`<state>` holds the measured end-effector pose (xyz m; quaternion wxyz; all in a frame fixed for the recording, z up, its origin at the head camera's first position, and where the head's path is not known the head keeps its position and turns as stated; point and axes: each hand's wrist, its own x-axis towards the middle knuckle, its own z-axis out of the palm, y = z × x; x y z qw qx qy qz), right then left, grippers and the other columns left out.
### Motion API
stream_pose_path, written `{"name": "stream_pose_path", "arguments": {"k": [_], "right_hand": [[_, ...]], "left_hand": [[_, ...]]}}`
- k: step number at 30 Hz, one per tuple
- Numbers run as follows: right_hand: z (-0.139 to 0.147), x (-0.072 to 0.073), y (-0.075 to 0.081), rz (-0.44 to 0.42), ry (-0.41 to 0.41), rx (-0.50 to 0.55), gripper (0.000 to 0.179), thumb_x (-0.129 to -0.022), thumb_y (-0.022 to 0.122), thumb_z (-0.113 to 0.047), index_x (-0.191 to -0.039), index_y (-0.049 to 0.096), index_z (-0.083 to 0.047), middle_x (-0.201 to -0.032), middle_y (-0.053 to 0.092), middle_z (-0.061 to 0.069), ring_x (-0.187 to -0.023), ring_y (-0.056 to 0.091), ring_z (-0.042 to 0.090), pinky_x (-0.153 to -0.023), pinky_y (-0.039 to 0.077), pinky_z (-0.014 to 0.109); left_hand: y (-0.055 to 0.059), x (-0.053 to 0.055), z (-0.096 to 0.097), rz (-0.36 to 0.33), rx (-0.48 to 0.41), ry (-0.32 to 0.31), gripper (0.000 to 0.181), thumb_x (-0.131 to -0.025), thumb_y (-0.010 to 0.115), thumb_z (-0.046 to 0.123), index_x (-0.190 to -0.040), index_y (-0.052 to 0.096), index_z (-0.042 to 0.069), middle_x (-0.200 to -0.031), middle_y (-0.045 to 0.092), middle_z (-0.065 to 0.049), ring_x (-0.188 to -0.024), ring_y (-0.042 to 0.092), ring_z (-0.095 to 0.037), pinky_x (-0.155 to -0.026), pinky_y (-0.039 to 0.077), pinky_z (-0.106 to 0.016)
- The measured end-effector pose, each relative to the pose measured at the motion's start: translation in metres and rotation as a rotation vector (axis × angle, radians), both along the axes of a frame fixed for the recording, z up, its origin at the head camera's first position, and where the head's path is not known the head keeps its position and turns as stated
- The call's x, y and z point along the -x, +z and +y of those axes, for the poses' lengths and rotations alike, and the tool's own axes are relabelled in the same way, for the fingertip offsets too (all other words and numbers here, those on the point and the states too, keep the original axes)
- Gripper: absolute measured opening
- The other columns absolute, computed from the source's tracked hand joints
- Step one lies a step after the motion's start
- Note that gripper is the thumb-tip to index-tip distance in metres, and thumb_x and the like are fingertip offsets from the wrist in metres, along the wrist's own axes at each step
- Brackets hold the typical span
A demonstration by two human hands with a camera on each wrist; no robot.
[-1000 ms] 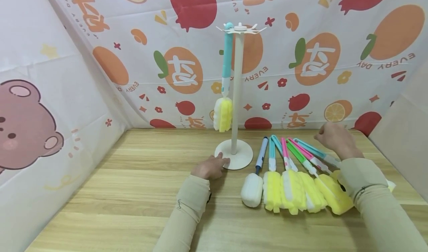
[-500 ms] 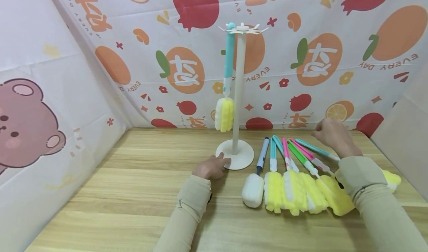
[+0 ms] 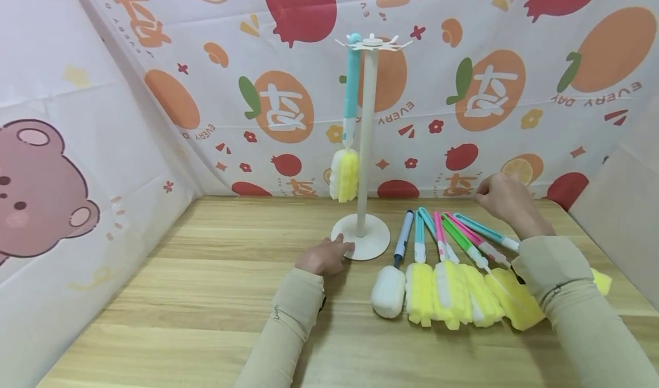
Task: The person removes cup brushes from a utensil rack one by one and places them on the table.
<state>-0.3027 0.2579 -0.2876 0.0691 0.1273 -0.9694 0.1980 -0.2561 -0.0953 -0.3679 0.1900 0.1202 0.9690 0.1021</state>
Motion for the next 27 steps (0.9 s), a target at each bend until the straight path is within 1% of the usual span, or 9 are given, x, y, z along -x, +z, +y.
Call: {"name": "stream_pose_path", "arguments": {"k": [9, 15, 23, 27], "right_hand": [[-0.008, -0.001, 0.002, 0.021, -0.006, -0.010, 0.021, -0.091, 0.068, -0.006, -0.090, 0.071, 0.014, -0.073, 0.069, 0.016, -0.065, 0.061, 0.026, -0.055, 0.046, 0.034], [-0.013, -0.002, 0.005, 0.015, -0.013, 0.014, 0.023, -0.093, 0.069, -0.007, -0.095, 0.070, 0.016, -0.079, 0.069, 0.021, -0.070, 0.060, 0.030, -0.055, 0.047, 0.034], [-0.021, -0.006, 0.009, 0.030, -0.002, 0.031, 0.021, -0.093, 0.070, -0.008, -0.095, 0.072, 0.013, -0.081, 0.070, 0.021, -0.073, 0.058, 0.032, -0.056, 0.046, 0.035], [-0.024, -0.007, 0.010, 0.031, -0.004, 0.040, 0.021, -0.093, 0.069, -0.007, -0.096, 0.072, 0.014, -0.085, 0.070, 0.025, -0.072, 0.060, 0.031, -0.056, 0.047, 0.034]], "left_hand": [[0.000, -0.001, 0.001, -0.008, -0.003, 0.013, 0.054, -0.093, 0.063, 0.000, -0.143, 0.056, 0.019, -0.163, 0.031, -0.011, -0.141, 0.036, -0.037, -0.095, 0.049, -0.056], [0.001, 0.000, 0.001, -0.008, -0.004, 0.018, 0.053, -0.093, 0.064, 0.001, -0.142, 0.057, 0.019, -0.163, 0.031, -0.011, -0.139, 0.038, -0.037, -0.093, 0.050, -0.055], [0.000, 0.000, 0.001, 0.007, 0.003, 0.002, 0.049, -0.093, 0.063, 0.001, -0.139, 0.058, 0.018, -0.161, 0.033, -0.012, -0.137, 0.039, -0.037, -0.093, 0.050, -0.055], [0.000, 0.000, 0.001, 0.010, 0.005, -0.007, 0.045, -0.094, 0.064, 0.003, -0.137, 0.059, 0.017, -0.161, 0.033, -0.013, -0.136, 0.040, -0.037, -0.093, 0.050, -0.053]]}}
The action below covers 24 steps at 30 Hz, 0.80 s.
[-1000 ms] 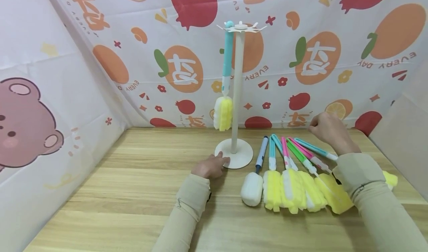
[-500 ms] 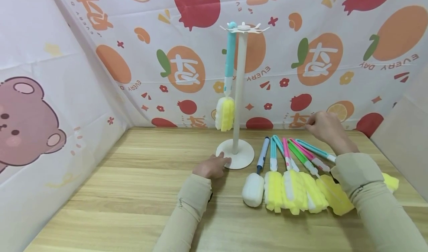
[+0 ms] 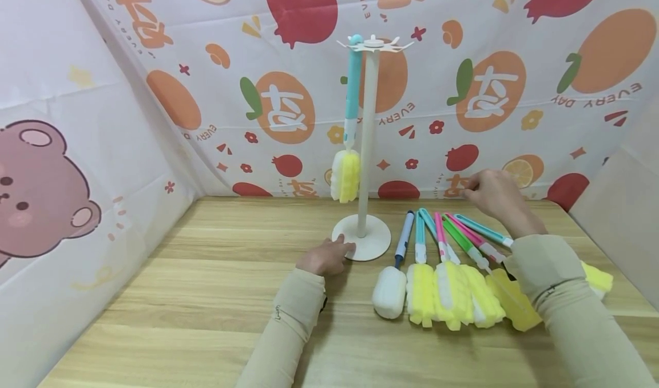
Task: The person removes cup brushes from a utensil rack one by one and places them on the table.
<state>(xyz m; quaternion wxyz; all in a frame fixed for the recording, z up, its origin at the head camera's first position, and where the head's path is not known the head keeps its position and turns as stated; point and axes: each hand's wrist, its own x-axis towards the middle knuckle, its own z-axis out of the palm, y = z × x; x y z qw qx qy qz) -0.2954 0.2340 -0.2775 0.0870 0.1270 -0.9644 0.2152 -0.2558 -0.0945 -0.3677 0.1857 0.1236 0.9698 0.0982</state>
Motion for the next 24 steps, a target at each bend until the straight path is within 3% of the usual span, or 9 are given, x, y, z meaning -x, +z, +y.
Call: {"name": "stream_pose_path", "arguments": {"k": [8, 24], "right_hand": [[-0.005, -0.002, 0.001, -0.011, -0.019, 0.006, 0.021, -0.093, 0.069, -0.007, -0.098, 0.071, 0.013, -0.084, 0.070, 0.023, -0.071, 0.060, 0.030, -0.055, 0.048, 0.033], [-0.013, -0.004, 0.005, 0.006, 0.021, 0.047, 0.026, -0.094, 0.068, -0.009, -0.103, 0.071, 0.015, -0.090, 0.070, 0.025, -0.076, 0.059, 0.032, -0.058, 0.049, 0.034]], "left_hand": [[0.001, 0.001, 0.001, -0.007, 0.004, 0.001, 0.047, -0.094, 0.063, 0.002, -0.139, 0.058, 0.017, -0.161, 0.033, -0.012, -0.138, 0.039, -0.037, -0.092, 0.050, -0.053], [0.001, 0.000, 0.000, -0.016, 0.003, 0.005, 0.051, -0.096, 0.061, 0.001, -0.143, 0.056, 0.019, -0.162, 0.032, -0.012, -0.140, 0.037, -0.037, -0.093, 0.050, -0.052]]}}
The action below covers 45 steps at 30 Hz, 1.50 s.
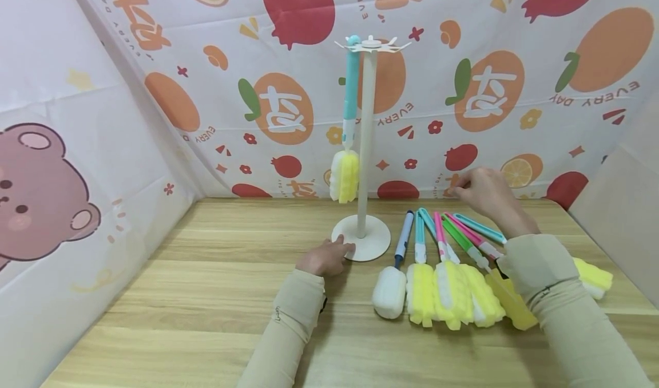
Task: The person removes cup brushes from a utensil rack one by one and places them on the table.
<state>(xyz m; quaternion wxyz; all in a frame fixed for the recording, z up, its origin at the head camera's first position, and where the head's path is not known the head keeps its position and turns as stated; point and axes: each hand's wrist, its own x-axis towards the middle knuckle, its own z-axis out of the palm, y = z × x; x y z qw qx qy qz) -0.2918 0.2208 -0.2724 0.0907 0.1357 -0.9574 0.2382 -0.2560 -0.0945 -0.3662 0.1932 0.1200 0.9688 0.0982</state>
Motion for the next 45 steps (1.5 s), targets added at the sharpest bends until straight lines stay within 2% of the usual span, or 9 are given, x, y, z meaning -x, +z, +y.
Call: {"name": "stream_pose_path", "arguments": {"k": [10, 17, 23, 34, 45], "right_hand": [[-0.013, -0.005, 0.011, 0.068, 0.027, 0.009, 0.022, -0.093, 0.069, -0.008, -0.098, 0.074, 0.012, -0.092, 0.071, 0.026, -0.073, 0.060, 0.031, -0.057, 0.047, 0.035], [-0.021, -0.008, 0.017, 0.037, 0.020, 0.021, 0.025, -0.093, 0.070, -0.012, -0.103, 0.073, 0.011, -0.095, 0.071, 0.026, -0.079, 0.060, 0.033, -0.059, 0.049, 0.034], [-0.027, -0.008, 0.022, 0.007, 0.030, 0.048, 0.027, -0.094, 0.070, -0.013, -0.107, 0.071, 0.012, -0.095, 0.072, 0.024, -0.082, 0.063, 0.034, -0.061, 0.050, 0.032], [-0.043, -0.012, 0.027, 0.045, 0.047, 0.093, 0.020, -0.093, 0.070, -0.009, -0.101, 0.074, 0.009, -0.091, 0.072, 0.021, -0.078, 0.066, 0.032, -0.064, 0.050, 0.031], [-0.052, -0.013, 0.032, 0.046, 0.074, 0.110, 0.018, -0.093, 0.071, -0.007, -0.103, 0.074, 0.008, -0.089, 0.072, 0.018, -0.074, 0.065, 0.029, -0.064, 0.050, 0.030]], "left_hand": [[0.001, -0.001, 0.000, 0.009, 0.012, -0.014, 0.049, -0.096, 0.061, 0.005, -0.143, 0.055, 0.018, -0.161, 0.033, -0.012, -0.137, 0.039, -0.037, -0.093, 0.050, -0.052], [0.001, -0.001, 0.000, 0.002, 0.008, -0.012, 0.047, -0.096, 0.061, 0.004, -0.141, 0.057, 0.019, -0.161, 0.034, -0.012, -0.135, 0.041, -0.036, -0.090, 0.051, -0.049], [0.001, -0.001, 0.000, -0.004, 0.002, -0.007, 0.051, -0.097, 0.061, 0.005, -0.145, 0.054, 0.019, -0.162, 0.032, -0.011, -0.139, 0.038, -0.037, -0.093, 0.050, -0.051], [-0.001, 0.000, 0.000, -0.001, 0.006, -0.003, 0.053, -0.097, 0.060, 0.005, -0.147, 0.053, 0.020, -0.162, 0.031, -0.011, -0.141, 0.036, -0.037, -0.095, 0.049, -0.052], [-0.003, 0.001, -0.001, 0.009, -0.005, -0.002, 0.047, -0.097, 0.061, 0.005, -0.141, 0.056, 0.019, -0.161, 0.033, -0.012, -0.140, 0.038, -0.038, -0.095, 0.049, -0.053]]}}
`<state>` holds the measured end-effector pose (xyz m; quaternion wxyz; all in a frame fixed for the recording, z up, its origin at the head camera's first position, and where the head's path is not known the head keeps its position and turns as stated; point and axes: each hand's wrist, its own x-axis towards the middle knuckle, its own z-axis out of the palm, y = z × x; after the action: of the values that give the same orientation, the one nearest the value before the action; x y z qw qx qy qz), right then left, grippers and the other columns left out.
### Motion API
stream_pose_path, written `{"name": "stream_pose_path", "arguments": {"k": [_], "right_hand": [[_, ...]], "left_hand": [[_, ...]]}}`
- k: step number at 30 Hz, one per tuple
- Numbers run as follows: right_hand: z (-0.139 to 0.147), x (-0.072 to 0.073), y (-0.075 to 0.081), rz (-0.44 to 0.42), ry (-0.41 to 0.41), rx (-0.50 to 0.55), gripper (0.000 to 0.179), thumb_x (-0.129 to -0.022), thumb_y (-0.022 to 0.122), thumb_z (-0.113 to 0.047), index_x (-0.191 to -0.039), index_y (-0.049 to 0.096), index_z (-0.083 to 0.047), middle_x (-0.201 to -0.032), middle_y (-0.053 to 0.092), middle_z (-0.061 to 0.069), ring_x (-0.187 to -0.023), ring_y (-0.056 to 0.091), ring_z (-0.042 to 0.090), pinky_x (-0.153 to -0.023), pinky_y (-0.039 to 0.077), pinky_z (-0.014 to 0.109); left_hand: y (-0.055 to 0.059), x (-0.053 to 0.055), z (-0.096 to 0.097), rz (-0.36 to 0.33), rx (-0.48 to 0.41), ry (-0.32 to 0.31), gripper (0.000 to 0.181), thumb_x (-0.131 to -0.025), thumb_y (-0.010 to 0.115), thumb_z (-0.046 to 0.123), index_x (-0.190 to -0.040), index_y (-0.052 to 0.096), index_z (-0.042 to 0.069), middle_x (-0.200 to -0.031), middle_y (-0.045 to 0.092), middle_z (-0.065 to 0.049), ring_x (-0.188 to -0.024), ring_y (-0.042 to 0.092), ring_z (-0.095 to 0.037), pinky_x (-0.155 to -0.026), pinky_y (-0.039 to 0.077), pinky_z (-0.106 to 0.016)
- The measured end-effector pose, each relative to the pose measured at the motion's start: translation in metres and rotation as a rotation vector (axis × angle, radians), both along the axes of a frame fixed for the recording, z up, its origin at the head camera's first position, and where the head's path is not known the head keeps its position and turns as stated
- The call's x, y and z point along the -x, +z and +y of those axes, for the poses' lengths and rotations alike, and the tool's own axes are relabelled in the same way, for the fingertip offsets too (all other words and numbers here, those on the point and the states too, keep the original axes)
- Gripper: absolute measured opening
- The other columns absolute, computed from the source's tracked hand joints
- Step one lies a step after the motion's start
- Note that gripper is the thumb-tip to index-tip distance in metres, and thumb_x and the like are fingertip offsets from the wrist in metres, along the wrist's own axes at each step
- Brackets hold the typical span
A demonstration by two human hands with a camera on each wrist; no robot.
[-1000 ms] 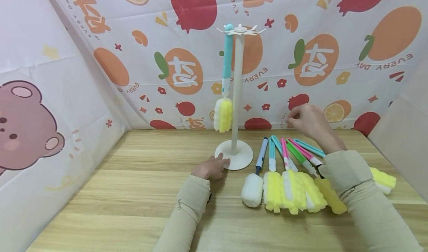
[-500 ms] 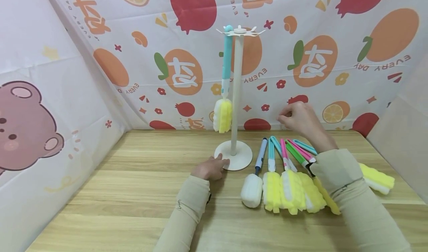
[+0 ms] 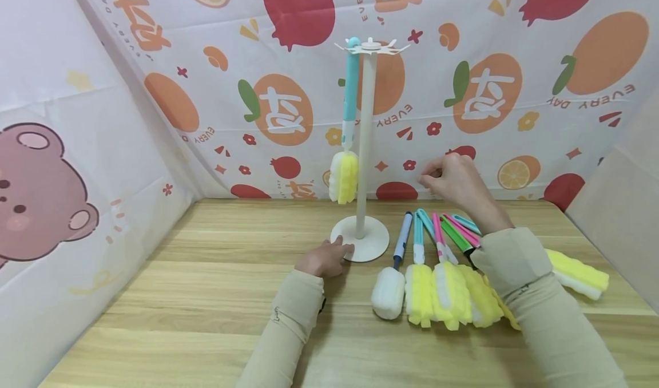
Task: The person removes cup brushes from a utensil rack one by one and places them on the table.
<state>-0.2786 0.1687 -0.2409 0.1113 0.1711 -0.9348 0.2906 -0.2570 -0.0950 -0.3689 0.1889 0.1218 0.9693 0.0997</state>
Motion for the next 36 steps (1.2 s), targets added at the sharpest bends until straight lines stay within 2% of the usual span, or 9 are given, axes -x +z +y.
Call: {"name": "stream_pose_path", "arguments": {"k": [6, 15, 25, 36], "right_hand": [[-0.007, 0.002, 0.004, 0.020, 0.014, 0.002, 0.017, -0.093, 0.072, -0.008, -0.099, 0.075, 0.007, -0.088, 0.072, 0.018, -0.076, 0.062, 0.029, -0.065, 0.049, 0.034], [-0.015, 0.001, 0.008, 0.024, 0.022, -0.009, 0.017, -0.094, 0.071, -0.007, -0.101, 0.075, 0.007, -0.090, 0.072, 0.020, -0.073, 0.062, 0.027, -0.062, 0.050, 0.032], [-0.024, 0.000, 0.012, -0.029, 0.043, 0.027, 0.020, -0.095, 0.071, -0.010, -0.105, 0.074, 0.007, -0.090, 0.072, 0.019, -0.074, 0.063, 0.030, -0.056, 0.051, 0.027], [-0.038, 0.001, 0.016, -0.012, 0.046, 0.018, 0.021, -0.095, 0.070, -0.010, -0.106, 0.074, 0.006, -0.094, 0.072, 0.020, -0.078, 0.065, 0.030, -0.063, 0.051, 0.028]], "left_hand": [[0.002, -0.001, -0.001, 0.000, -0.001, 0.000, 0.044, -0.098, 0.061, 0.006, -0.139, 0.057, 0.018, -0.161, 0.033, -0.012, -0.138, 0.040, -0.038, -0.092, 0.050, -0.051], [0.002, -0.001, -0.001, 0.012, 0.005, -0.011, 0.044, -0.097, 0.061, 0.005, -0.139, 0.058, 0.018, -0.160, 0.035, -0.013, -0.137, 0.040, -0.038, -0.092, 0.050, -0.052], [0.002, -0.001, 0.000, -0.002, 0.009, 0.000, 0.044, -0.097, 0.061, 0.005, -0.139, 0.058, 0.019, -0.161, 0.034, -0.011, -0.137, 0.040, -0.037, -0.092, 0.050, -0.052], [0.003, -0.001, 0.001, 0.005, 0.017, 0.000, 0.037, -0.097, 0.061, 0.006, -0.132, 0.061, 0.019, -0.159, 0.037, -0.011, -0.132, 0.044, -0.035, -0.089, 0.051, -0.049]]}}
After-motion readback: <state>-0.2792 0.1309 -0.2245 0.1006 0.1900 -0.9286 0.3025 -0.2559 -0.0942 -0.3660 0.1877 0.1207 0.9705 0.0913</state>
